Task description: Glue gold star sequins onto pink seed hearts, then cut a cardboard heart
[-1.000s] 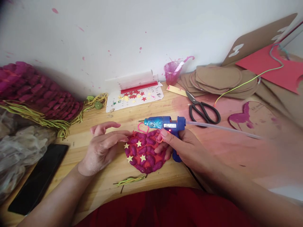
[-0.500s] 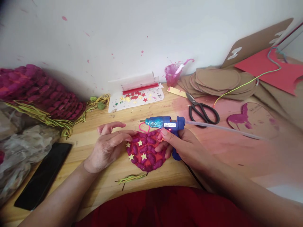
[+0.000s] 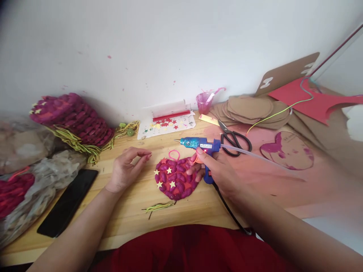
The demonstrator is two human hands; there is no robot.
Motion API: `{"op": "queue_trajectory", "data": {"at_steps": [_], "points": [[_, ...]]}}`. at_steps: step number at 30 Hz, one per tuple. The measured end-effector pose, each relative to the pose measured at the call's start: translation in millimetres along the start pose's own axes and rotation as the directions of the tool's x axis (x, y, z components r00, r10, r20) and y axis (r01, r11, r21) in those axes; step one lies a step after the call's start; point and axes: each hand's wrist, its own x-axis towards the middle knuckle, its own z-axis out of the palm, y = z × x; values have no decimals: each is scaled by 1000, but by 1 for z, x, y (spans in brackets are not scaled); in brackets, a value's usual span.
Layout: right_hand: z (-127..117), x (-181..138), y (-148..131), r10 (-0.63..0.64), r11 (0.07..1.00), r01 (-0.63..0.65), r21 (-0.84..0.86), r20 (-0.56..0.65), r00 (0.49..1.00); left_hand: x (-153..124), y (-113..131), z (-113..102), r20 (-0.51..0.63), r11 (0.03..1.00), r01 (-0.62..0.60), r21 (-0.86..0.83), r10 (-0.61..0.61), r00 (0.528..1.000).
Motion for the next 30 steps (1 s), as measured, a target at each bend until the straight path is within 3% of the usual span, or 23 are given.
{"op": "queue_trajectory", "data": {"at_steps": [2, 5, 11, 16, 19, 21, 23, 25, 28, 30], "points": [[-1, 2, 1, -35, 999, 35, -19, -8, 999, 0, 7, -4, 1, 997, 57, -59, -57, 998], [-3, 6, 3, -77, 997, 75, -31, -45, 996, -5, 38, -14, 25, 992, 73, -103, -71, 997], [-4, 6, 4, -93, 996, 92, -20, -75, 993, -48, 114, -16, 299, 1000, 13, -22, -6, 954], [-6, 7, 7, -108, 994, 107, -35, -55, 993, -80, 120, -1, 290, 991, 88, 103, -115, 950], [-6, 7, 7, -113, 993, 112, -30, -44, 993, -85, 121, -5, 270, 983, 183, 36, -186, 945], [-7, 7, 6, -118, 993, 117, -26, -32, 993, -86, 124, -11, 273, 944, 323, -71, -293, 916], [-8, 6, 5, -105, 994, 105, -20, -36, 994, -89, 127, -16, 324, 824, 519, -228, -438, 838], [-9, 7, 5, -75, 997, 75, 0, -65, 995, -92, 127, -17, 399, 607, 680, -411, -551, 733], [-12, 9, 7, -84, 996, 83, -18, -45, 995, -96, 124, -13, 460, 302, 726, -618, -609, 646], [-13, 10, 7, -91, 995, 89, -34, -44, 995, -98, 122, -9, 449, 206, 697, -687, -634, 630]]}}
